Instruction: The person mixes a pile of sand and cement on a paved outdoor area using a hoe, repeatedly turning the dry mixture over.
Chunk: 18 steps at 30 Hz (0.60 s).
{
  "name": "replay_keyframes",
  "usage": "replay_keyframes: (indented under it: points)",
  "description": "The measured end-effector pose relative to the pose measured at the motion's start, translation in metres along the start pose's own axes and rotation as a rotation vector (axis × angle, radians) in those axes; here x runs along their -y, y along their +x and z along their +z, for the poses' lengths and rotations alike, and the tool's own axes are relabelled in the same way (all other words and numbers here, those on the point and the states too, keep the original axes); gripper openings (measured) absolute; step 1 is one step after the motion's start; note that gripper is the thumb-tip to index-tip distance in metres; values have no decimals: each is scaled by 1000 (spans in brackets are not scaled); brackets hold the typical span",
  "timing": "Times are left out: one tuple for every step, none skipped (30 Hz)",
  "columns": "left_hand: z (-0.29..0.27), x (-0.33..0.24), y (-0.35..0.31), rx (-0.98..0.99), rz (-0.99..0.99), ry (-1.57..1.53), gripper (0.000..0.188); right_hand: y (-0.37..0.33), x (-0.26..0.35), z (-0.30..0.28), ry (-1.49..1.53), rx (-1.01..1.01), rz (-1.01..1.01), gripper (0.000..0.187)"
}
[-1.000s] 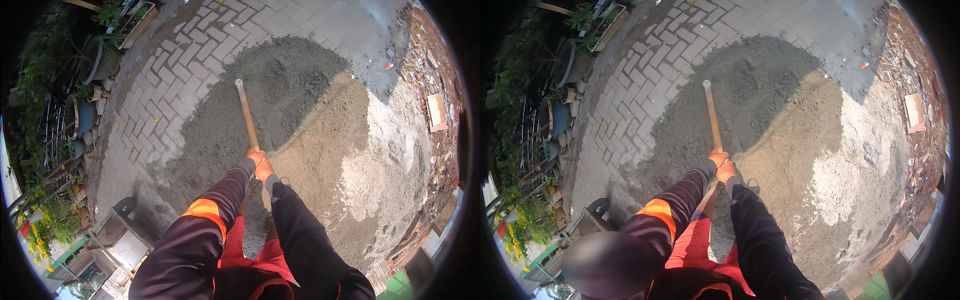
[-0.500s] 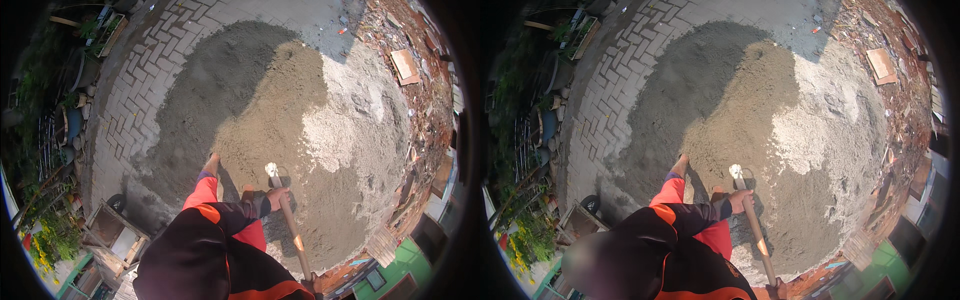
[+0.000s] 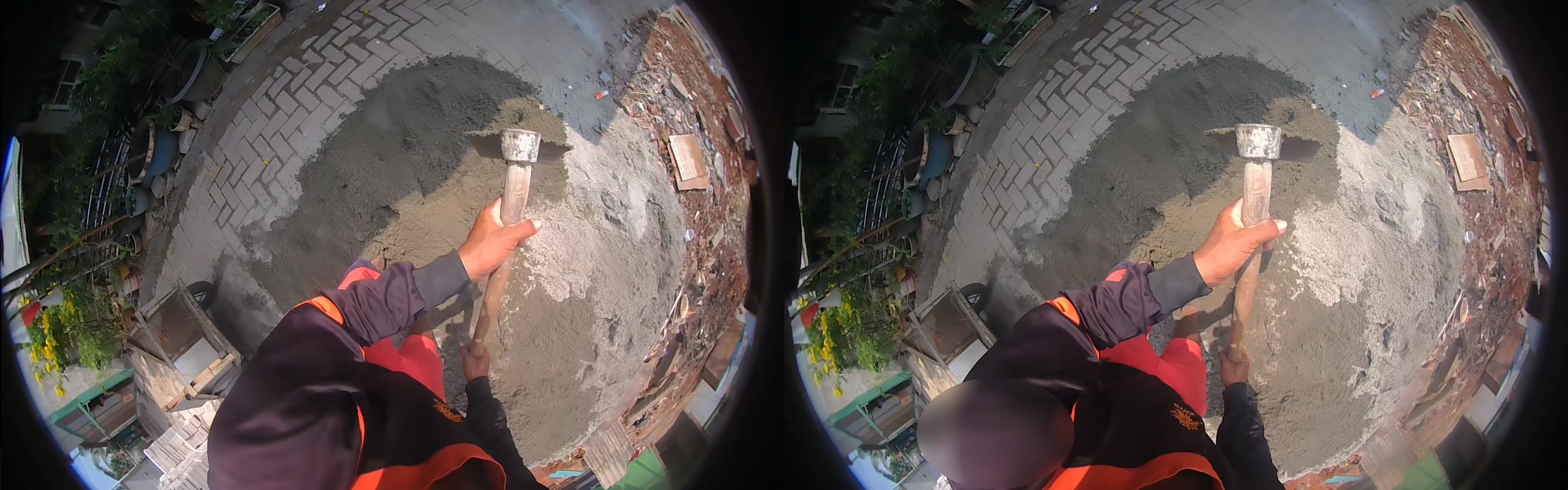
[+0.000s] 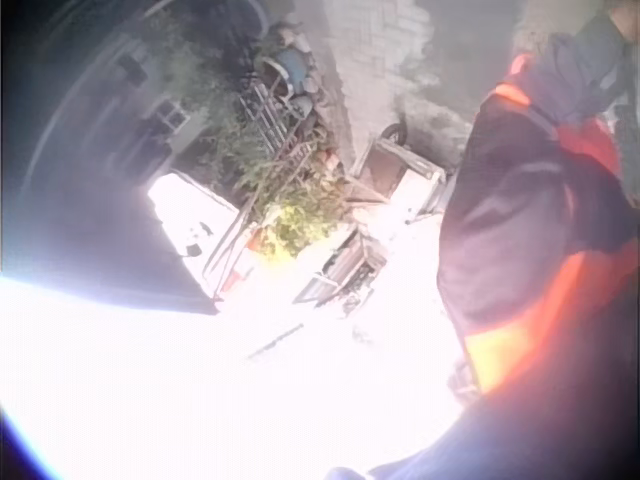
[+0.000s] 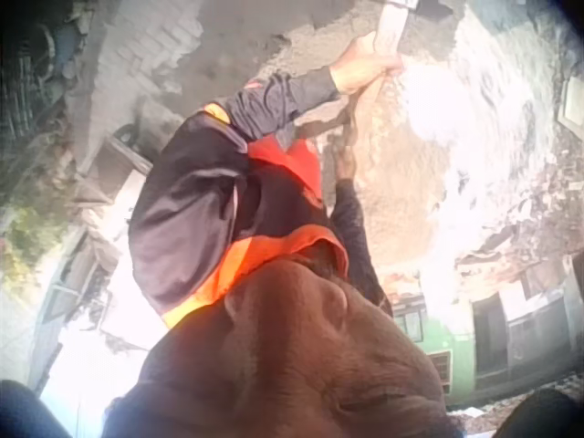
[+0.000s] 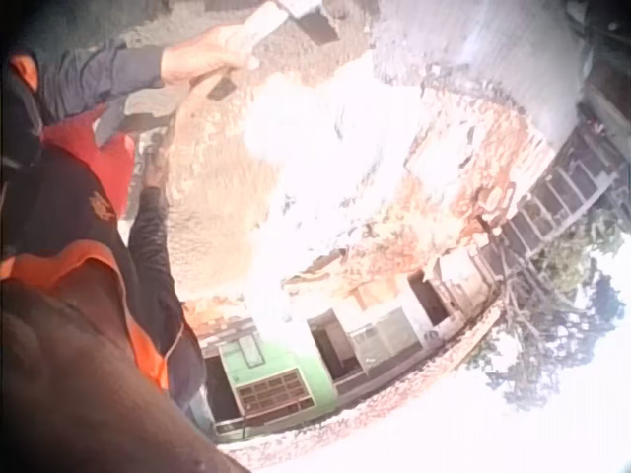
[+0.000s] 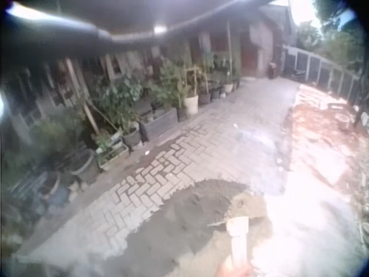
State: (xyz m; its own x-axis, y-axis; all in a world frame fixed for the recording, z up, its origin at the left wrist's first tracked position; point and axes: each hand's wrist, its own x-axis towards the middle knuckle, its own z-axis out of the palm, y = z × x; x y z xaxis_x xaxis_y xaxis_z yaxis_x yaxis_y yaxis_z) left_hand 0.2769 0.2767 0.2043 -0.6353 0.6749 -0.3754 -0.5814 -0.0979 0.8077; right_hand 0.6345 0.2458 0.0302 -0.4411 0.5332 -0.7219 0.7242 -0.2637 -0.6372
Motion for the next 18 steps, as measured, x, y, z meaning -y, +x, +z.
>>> replay_keyframes:
  points:
    - [-6,-58,19,-7,159,33,41,39,55,37,31,-118,-68,23]
    - [-29,-104,34,-111,357,186,44,65,132,72,-25,74,-177,27]
    - [-38,-136,53,-201,513,228,43,107,172,102,-117,-23,-376,31]
    - [-77,-157,66,-315,568,420,41,97,263,146,-141,44,-533,34]
    - [-113,-164,89,-417,630,556,39,102,324,179,-146,57,-592,36]
    - [-136,-167,111,-491,649,642,39,126,360,200,-135,53,-701,39]
    - [-159,-157,130,-519,624,619,39,149,390,221,-78,75,-734,35]
    - [-192,-141,149,-532,543,673,41,168,416,239,-19,191,-707,37]
    - [-221,-115,170,-532,506,723,43,204,425,259,23,187,-804,38]
    - [-250,-83,187,-534,466,774,45,241,419,281,20,176,-798,38]
    - [-266,-47,199,-549,446,842,42,279,398,295,1,168,-806,38]
    - [-283,-7,203,-565,420,918,39,308,367,308,-13,168,-808,39]
    - [-315,33,199,-559,295,886,39,314,332,329,-43,166,-711,40]
    - [-345,69,188,-559,179,854,39,307,294,346,-72,169,-622,42]
    - [-351,121,161,-554,-70,697,39,298,239,347,24,266,-442,42]
    - [-367,169,121,-573,-229,676,39,272,189,351,-131,292,-261,42]
    - [-375,213,78,-531,-493,650,42,242,140,349,-164,354,-124,40]
    - [-386,247,38,-494,-665,764,43,213,110,349,-260,381,-17,41]
